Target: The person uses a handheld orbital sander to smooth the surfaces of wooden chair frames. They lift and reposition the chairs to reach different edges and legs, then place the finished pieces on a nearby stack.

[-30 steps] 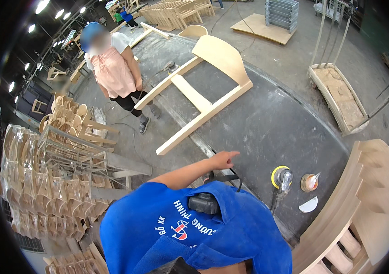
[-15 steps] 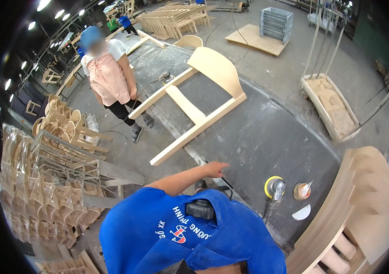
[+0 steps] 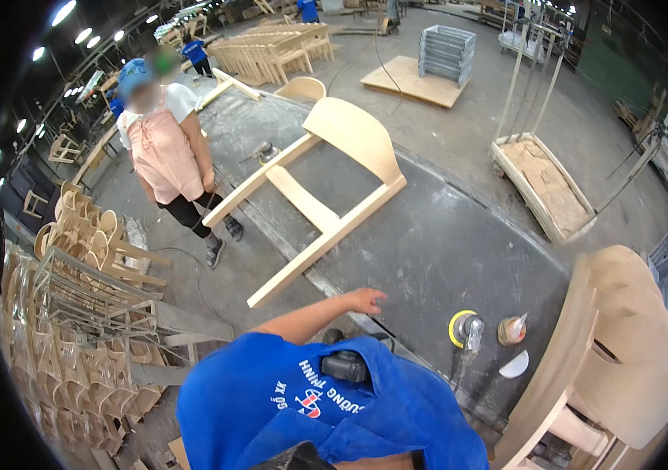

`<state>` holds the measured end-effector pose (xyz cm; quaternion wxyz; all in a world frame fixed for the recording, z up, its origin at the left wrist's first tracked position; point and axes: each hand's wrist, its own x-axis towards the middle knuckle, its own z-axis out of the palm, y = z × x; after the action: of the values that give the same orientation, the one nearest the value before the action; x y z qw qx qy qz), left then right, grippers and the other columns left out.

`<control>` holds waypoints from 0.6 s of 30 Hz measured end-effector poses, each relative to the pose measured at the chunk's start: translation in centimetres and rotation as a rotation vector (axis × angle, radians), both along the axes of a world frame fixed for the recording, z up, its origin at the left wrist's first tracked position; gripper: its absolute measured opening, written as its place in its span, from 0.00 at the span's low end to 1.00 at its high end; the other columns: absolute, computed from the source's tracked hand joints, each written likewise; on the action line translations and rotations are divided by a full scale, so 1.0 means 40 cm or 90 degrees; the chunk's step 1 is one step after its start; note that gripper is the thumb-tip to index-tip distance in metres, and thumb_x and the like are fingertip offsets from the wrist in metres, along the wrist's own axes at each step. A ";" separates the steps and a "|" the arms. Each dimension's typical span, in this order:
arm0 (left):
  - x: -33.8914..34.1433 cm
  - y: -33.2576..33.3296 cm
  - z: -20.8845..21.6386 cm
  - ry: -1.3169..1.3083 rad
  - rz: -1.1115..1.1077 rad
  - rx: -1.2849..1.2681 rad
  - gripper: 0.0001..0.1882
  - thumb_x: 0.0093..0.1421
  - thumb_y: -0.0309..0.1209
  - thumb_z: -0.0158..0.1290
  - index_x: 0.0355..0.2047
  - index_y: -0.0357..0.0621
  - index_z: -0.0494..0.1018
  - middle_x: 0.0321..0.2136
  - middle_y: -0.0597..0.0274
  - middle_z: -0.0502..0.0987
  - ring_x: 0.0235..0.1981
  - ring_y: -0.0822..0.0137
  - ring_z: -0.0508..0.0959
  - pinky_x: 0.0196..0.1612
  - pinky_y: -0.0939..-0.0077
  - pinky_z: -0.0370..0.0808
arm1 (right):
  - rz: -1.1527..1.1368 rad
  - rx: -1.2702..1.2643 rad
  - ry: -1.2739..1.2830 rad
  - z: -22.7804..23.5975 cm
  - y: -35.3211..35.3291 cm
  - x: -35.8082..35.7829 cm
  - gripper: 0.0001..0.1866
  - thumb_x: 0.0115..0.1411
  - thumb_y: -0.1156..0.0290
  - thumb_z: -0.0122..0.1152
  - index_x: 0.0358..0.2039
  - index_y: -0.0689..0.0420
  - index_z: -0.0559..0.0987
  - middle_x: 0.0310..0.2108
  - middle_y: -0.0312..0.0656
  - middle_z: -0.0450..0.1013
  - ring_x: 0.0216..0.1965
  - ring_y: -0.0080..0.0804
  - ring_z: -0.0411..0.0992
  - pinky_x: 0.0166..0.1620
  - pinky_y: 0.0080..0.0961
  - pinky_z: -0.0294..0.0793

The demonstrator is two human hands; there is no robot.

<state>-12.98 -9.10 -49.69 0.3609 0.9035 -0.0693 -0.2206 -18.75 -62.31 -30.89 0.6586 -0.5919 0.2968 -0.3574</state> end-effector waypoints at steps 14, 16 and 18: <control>0.092 0.219 0.289 -0.156 0.002 -0.214 0.29 0.54 0.42 0.60 0.55 0.43 0.69 0.32 0.55 0.79 0.34 0.63 0.78 0.40 0.68 0.75 | -0.101 0.072 -0.144 0.241 0.260 -0.142 0.38 0.59 0.46 0.58 0.58 0.65 0.66 0.55 0.50 0.68 0.54 0.42 0.68 0.57 0.37 0.68; 0.116 0.264 0.413 -0.197 0.035 -0.294 0.32 0.55 0.40 0.61 0.57 0.42 0.66 0.33 0.60 0.78 0.34 0.69 0.76 0.41 0.71 0.74 | -0.117 0.080 -0.181 0.302 0.316 -0.184 0.38 0.59 0.45 0.58 0.58 0.65 0.66 0.55 0.50 0.68 0.54 0.42 0.68 0.57 0.37 0.68; 0.128 0.308 0.563 -0.347 0.009 -0.378 0.35 0.55 0.40 0.62 0.60 0.45 0.63 0.39 0.58 0.76 0.41 0.68 0.75 0.46 0.72 0.73 | -0.125 0.079 -0.208 0.369 0.374 -0.218 0.39 0.58 0.45 0.58 0.58 0.65 0.66 0.55 0.50 0.68 0.54 0.42 0.68 0.57 0.37 0.68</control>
<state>-7.86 3.23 -27.19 0.5758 0.7860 -0.2173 0.0592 -27.48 -47.34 -16.11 0.6955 -0.4523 0.2636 -0.4922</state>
